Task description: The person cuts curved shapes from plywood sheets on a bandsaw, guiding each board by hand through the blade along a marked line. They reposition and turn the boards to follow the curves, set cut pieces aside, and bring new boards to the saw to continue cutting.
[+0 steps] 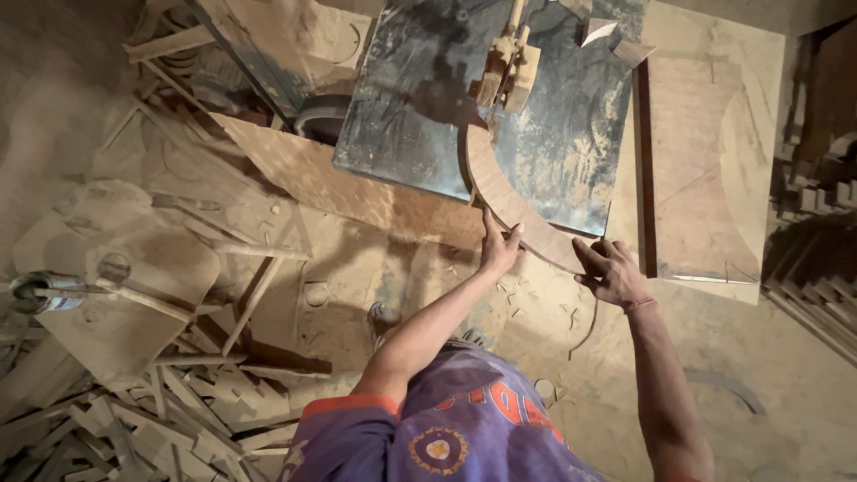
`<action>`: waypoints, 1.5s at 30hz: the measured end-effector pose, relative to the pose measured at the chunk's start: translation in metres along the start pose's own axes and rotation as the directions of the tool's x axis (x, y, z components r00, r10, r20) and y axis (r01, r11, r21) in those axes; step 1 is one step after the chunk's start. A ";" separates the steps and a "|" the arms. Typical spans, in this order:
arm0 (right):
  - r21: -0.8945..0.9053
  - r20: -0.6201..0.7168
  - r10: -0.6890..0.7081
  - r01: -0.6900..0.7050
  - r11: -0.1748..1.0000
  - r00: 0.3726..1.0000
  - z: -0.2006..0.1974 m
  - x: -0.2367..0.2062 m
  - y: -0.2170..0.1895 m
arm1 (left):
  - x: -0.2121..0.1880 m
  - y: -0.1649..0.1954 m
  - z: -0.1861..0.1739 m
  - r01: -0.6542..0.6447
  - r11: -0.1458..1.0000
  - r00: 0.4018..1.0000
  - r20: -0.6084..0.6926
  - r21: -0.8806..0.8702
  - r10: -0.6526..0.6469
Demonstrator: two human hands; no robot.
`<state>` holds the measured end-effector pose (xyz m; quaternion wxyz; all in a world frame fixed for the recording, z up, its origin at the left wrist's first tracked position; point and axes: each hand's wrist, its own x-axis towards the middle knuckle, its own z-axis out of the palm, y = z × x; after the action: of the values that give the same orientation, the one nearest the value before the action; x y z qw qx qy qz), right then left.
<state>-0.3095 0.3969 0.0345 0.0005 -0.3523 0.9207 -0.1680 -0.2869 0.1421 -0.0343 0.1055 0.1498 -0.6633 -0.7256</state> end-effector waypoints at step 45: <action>-0.034 -0.049 0.030 -0.032 0.999 0.998 0.030 0.003 -0.025 | 0.021 0.002 -0.028 -0.052 0.992 0.998 -0.026 0.113 0.055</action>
<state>-0.2918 0.3680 0.0145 -0.0254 -0.3339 0.9285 -0.1606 -0.2967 0.1085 -0.0361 0.1260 0.1481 -0.7054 -0.6816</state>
